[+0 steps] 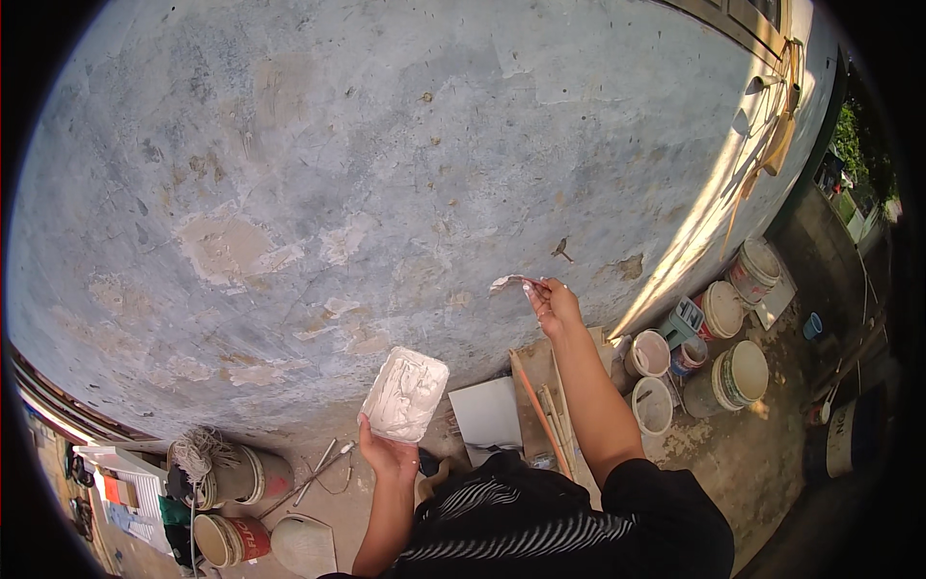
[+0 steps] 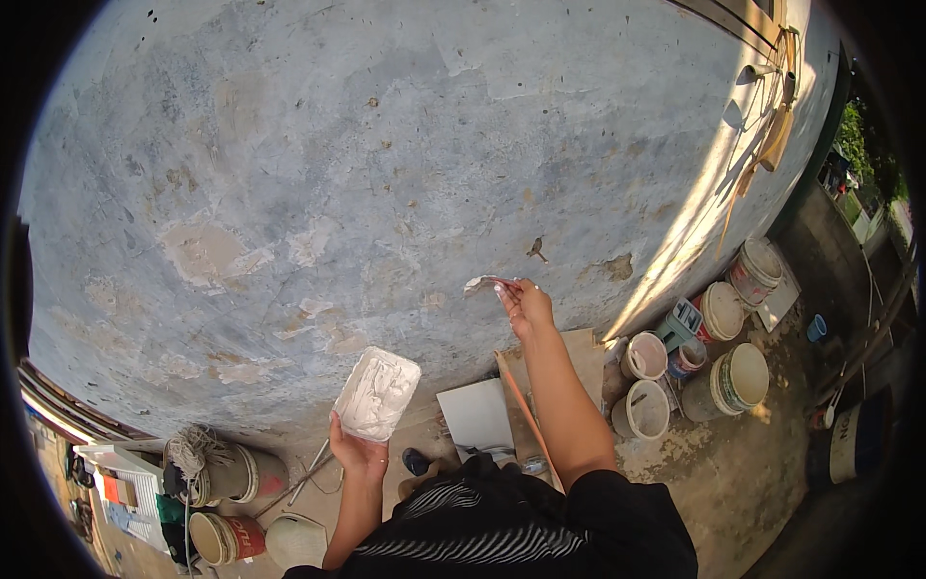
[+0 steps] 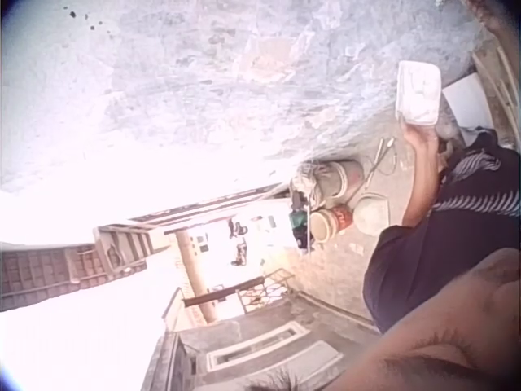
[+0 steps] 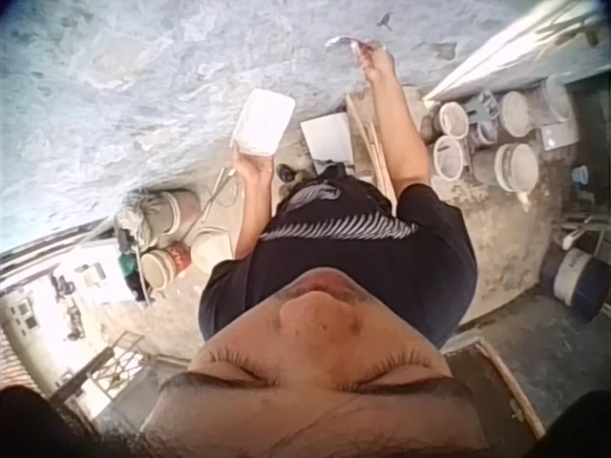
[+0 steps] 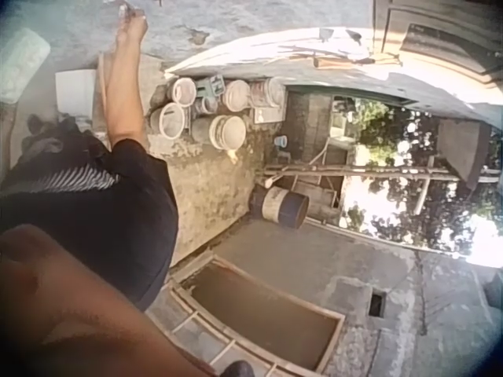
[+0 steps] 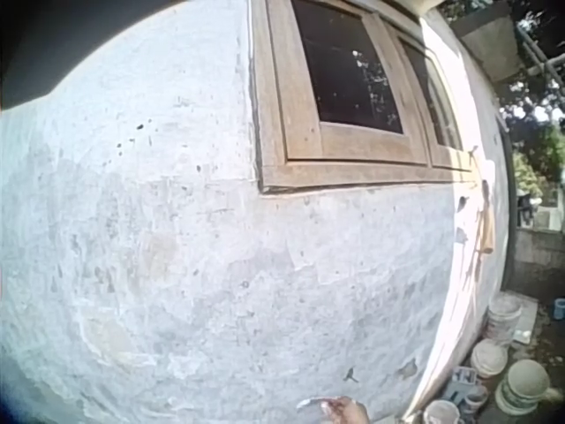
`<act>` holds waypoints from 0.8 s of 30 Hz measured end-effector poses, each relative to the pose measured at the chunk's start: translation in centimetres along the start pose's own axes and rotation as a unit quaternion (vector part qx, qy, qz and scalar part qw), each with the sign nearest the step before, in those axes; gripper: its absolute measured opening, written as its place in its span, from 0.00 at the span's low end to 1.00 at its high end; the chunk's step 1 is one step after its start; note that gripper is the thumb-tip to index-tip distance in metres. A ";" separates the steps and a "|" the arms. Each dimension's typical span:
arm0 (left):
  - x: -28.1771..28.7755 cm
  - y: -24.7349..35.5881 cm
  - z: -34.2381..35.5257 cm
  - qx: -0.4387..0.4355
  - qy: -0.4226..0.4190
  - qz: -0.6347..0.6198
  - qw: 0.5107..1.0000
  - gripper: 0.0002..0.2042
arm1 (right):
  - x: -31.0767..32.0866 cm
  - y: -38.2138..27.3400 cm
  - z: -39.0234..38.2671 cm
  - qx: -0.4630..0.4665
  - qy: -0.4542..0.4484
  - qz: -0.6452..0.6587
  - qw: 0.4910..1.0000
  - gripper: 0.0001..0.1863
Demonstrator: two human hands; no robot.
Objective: Apply wall filler or putty to small holes and imperfections in a concrete wall using a putty knife.
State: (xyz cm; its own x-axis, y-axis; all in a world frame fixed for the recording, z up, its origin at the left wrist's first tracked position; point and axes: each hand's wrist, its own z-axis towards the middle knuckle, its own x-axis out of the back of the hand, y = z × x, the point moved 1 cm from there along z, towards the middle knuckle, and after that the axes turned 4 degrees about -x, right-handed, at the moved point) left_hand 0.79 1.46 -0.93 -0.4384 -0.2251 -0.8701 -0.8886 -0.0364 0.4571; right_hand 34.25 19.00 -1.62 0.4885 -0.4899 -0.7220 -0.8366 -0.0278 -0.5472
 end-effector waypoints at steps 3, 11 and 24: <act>0.0 0.1 0.0 -0.002 0.001 0.001 1.000 0.30 | -0.3 -0.2 -0.5 0.005 0.002 0.005 1.000 0.05; 0.4 0.4 0.1 -0.006 0.004 0.002 1.000 0.30 | 2.6 -0.7 -4.2 0.022 -0.018 -0.033 0.999 0.07; 0.0 0.0 0.3 -0.004 -0.002 0.014 1.000 0.30 | 1.2 1.1 -1.2 -0.006 -0.003 -0.099 0.995 0.09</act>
State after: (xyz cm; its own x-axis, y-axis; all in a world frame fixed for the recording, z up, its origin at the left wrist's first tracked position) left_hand 0.75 1.71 -1.02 -0.4646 -0.2215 -0.8574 -0.8745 -0.0374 0.4835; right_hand 33.66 17.34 -2.60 0.6448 -0.4690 -0.6036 -0.7271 -0.1326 -0.6736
